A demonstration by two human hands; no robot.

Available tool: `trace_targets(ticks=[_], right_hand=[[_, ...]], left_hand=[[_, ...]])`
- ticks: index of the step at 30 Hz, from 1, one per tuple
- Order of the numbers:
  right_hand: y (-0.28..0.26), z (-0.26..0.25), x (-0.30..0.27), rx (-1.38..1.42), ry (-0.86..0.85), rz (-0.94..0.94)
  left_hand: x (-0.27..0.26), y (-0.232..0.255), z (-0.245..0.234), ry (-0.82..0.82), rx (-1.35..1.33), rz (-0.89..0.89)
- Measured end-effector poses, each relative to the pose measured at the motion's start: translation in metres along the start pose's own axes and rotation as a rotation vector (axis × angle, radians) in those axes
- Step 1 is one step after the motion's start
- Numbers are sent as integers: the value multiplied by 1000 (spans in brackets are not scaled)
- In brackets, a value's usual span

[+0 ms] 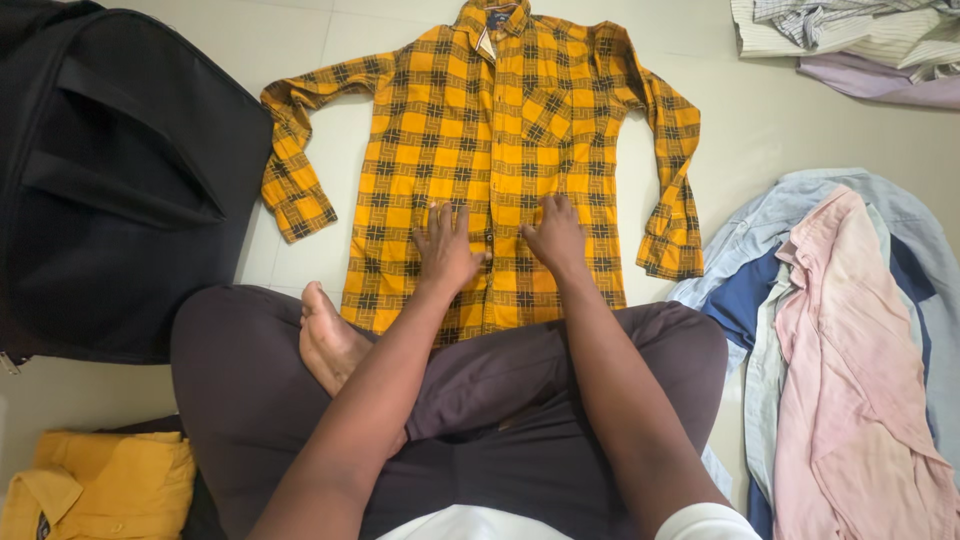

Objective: The person buttons a yellow and black plaid shirt on the floor by aligning the fabric and pushing individual buttons through their corresponding buttonholes.

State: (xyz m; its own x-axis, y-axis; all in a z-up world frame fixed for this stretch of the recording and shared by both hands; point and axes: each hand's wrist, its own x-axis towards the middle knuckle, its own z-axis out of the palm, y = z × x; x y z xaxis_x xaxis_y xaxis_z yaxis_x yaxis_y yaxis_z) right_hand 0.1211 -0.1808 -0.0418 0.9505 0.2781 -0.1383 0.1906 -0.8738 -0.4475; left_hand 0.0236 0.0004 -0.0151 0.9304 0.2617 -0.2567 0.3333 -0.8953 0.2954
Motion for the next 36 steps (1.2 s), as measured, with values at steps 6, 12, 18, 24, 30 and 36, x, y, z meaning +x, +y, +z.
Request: trace_targets(ticks=[6,12,18,24,30,36], right_hand=[[-17,8,10,351,-43,-107],[-43,19,12,363,-61,-75],[-38,26,17,353,-85,-27],[-30,19,25,436,-89,74],[-39,9,17,487,-132,74],[-38,13,18,444,-109,28]], left_hand=[[8,1,2,247,-379,69],[34,14,7,225,-507,-20],[62,9,21,274,-519,-11],[60,18,27,256,-416,48],[63,21,36,332,-257,79],[70,9,42,359,-543,17]])
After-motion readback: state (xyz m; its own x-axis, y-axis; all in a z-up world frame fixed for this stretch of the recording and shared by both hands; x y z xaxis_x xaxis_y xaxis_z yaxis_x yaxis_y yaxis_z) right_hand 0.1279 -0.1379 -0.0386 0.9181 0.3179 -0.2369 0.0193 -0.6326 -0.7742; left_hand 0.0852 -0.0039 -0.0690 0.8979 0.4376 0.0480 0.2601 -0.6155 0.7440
